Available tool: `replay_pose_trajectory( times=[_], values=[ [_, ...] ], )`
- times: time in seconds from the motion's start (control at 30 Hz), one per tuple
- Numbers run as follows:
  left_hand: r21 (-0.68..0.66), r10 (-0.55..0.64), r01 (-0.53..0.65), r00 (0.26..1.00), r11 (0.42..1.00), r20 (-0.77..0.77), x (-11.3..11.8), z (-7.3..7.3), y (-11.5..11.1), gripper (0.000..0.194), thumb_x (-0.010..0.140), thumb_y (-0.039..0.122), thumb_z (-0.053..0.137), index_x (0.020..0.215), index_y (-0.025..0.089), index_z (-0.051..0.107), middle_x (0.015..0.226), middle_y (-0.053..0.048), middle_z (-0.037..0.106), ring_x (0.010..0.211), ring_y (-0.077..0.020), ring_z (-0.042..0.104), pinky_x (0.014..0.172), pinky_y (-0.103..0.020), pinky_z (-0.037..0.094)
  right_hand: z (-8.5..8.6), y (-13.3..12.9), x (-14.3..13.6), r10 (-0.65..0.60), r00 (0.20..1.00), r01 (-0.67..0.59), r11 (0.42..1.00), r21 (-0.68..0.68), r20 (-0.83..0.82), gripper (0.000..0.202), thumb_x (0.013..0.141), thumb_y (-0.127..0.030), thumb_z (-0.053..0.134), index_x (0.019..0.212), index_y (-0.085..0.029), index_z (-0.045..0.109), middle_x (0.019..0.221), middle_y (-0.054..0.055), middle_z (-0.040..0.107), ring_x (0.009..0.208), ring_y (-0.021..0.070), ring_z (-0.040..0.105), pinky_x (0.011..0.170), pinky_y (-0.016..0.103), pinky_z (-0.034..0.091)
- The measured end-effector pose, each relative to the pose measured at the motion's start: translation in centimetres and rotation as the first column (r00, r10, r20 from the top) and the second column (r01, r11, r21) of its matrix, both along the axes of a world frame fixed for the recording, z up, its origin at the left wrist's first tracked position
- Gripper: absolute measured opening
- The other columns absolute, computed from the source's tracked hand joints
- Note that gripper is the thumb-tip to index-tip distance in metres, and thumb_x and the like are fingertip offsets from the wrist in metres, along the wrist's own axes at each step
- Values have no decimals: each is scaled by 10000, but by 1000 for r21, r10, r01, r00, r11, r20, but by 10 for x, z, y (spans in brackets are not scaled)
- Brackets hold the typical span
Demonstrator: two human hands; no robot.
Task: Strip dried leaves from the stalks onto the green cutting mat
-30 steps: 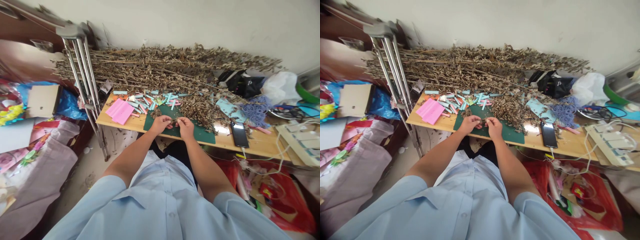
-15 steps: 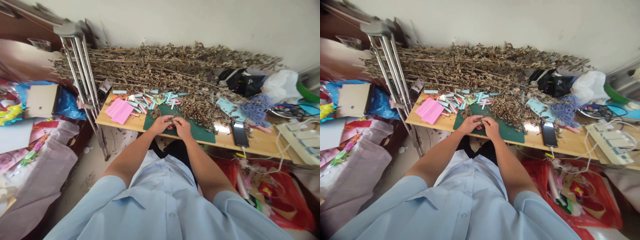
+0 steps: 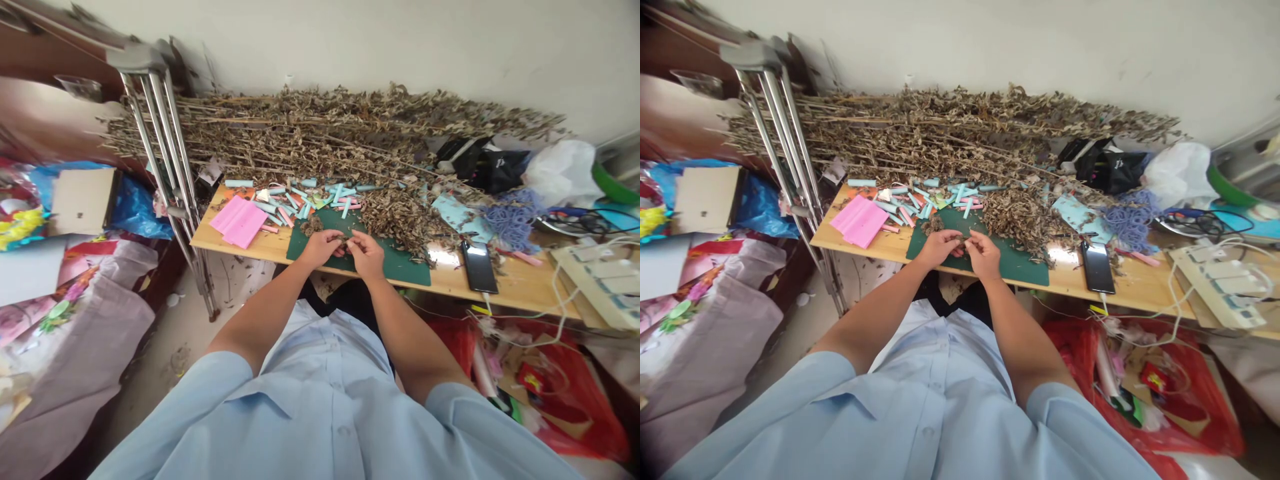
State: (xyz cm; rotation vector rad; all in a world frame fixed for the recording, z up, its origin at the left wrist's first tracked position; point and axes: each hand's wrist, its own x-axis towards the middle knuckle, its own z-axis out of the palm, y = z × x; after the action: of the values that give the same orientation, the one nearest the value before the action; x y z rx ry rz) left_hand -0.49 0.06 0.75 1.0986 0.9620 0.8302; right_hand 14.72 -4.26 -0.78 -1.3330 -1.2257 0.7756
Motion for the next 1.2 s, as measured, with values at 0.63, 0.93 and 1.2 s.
replay_pose_trajectory(
  times=[0.63, 0.93, 1.2],
  values=[
    [42, -68, 68, 998, 997, -16, 0, 5, -3, 289, 862, 137, 658, 1141, 63, 648, 729, -32, 705, 591, -120, 683, 595, -239, 580, -1, 4, -2, -39, 999, 39, 999, -4, 15, 327, 827, -390, 637, 1090, -197, 620, 911, 63, 724, 754, 180, 681, 751, 350, 577],
    [13, -24, 24, 1000, 1000, 2, 0, 5, -3, 308, 866, 211, 695, 1139, 74, 655, 699, -27, 703, 585, -116, 683, 594, -223, 574, 4, -4, -3, 14, 998, -16, 999, 42, 64, 293, 861, -425, 637, 1059, -211, 669, 1004, 84, 752, 897, 217, 721, 886, 404, 583],
    [-11, -69, 69, 998, 998, -10, 0, 7, -3, 287, 856, 174, 693, 1120, 66, 666, 706, -36, 707, 580, -116, 680, 594, -230, 574, 5, -1, -3, 1, 998, -3, 1000, 30, 65, 224, 829, -368, 658, 979, -202, 652, 891, 59, 741, 798, 195, 704, 801, 369, 585]
  ],
)
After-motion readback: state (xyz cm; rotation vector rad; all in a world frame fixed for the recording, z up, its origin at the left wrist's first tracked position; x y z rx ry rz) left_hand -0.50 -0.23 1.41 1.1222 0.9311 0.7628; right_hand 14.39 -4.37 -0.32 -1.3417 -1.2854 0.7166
